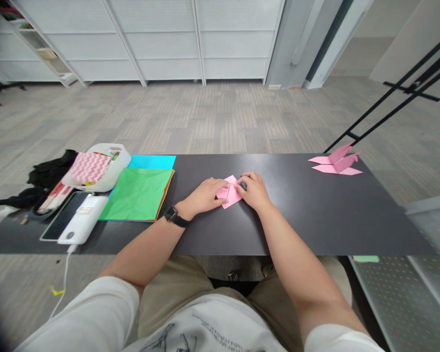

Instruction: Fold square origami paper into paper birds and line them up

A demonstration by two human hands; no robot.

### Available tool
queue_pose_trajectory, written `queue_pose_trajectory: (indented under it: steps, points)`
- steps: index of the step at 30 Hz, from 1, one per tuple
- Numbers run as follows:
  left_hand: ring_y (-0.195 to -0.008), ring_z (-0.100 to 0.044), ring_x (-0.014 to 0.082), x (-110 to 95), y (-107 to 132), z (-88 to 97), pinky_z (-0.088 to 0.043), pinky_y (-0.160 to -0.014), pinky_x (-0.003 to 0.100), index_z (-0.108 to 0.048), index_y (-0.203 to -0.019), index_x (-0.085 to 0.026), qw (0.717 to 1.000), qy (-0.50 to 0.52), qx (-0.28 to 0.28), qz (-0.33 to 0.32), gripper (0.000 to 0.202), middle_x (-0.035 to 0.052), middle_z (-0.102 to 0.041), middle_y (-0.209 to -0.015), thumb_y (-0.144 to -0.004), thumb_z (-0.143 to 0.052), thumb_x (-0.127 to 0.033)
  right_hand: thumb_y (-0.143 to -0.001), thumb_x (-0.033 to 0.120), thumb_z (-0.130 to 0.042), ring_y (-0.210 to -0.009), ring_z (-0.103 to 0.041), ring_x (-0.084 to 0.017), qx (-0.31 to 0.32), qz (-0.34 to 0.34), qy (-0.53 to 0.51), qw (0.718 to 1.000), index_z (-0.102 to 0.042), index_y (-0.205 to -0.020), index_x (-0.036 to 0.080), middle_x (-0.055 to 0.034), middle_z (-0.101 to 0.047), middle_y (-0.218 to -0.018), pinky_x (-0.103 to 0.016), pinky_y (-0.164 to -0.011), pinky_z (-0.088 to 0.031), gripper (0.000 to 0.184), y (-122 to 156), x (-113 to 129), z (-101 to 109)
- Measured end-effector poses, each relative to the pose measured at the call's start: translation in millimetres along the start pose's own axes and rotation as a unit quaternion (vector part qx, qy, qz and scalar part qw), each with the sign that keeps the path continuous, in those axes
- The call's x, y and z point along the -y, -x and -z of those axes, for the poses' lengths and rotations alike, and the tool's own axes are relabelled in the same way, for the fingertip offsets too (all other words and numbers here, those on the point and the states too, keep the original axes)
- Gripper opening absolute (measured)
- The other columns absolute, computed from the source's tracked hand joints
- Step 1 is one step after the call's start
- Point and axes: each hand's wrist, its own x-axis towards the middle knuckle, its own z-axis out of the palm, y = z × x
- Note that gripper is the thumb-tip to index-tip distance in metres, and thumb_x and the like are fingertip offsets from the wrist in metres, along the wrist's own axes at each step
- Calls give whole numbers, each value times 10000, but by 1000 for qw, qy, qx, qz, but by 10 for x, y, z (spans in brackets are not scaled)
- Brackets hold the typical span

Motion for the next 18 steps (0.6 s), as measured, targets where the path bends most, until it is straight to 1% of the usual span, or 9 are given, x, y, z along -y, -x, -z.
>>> queue_pose_trajectory:
  steps: [3,5,8,11,14,16,18]
  points:
    - [-1293,-653,306,-8,7,-4,-459,-1174,505,-645,-1322,-235,1000,-6,-3,-8,398,94,-720,-1367,-955,-744,-355,-946,356,-724,-1263,-605,-355,-11,-8,9,1000,-753,-942,285,-112,-684,-1267,-616,-1144,-451,77,-1,43,-32]
    - [-1321,-632,308,-24,14,-10,-468,-1168,493,-642,-1360,-229,1000,-14,-9,-12,433,106,-690,-1419,-955,-735,-351,-951,342,-718,-1266,-596,-362,-18,-12,12,1000,-751,-939,288,-115,-680,-1266,-625,-1135,-451,65,-5,71,-47]
    - [-1377,-589,320,-66,26,-12,-434,-1213,512,-649,-1418,-235,999,-36,-13,-7,475,123,-620,-1523,-958,-715,-335,-952,339,-719,-1253,-594,-367,-26,-16,22,999,-749,-964,288,-117,-674,-1248,-622,-1121,-459,60,-15,98,-58]
    - [-1382,-576,330,-109,36,-7,-422,-1221,532,-711,-1367,-255,998,-56,-6,-1,400,122,-609,-1540,-975,-677,-323,-944,355,-728,-1240,-593,-372,-39,-21,36,998,-746,-1043,289,-123,-661,-1246,-609,-1115,-470,119,-23,101,-58]
    - [-1359,-578,331,-127,31,-13,-426,-1210,545,-761,-1295,-259,998,-66,-7,0,324,107,-600,-1570,-1014,-628,-353,-943,354,-722,-1243,-584,-379,-57,-30,45,997,-742,-1103,292,-133,-648,-1254,-603,-1119,-474,172,-22,82,-59]
    - [-1358,-571,336,-125,16,-25,-417,-1214,555,-770,-1284,-254,997,-70,-6,2,323,93,-581,-1607,-1028,-622,-383,-944,347,-713,-1241,-579,-388,-69,-45,52,995,-742,-1121,286,-142,-648,-1251,-611,-1118,-474,190,-21,64,-64]
    - [-1362,-560,346,-122,-5,-39,-414,-1215,563,-762,-1307,-250,997,-72,2,4,345,77,-564,-1638,-1014,-657,-397,-946,352,-705,-1240,-574,-396,-78,-57,57,994,-744,-1123,279,-149,-651,-1250,-620,-1113,-475,195,-22,48,-73]
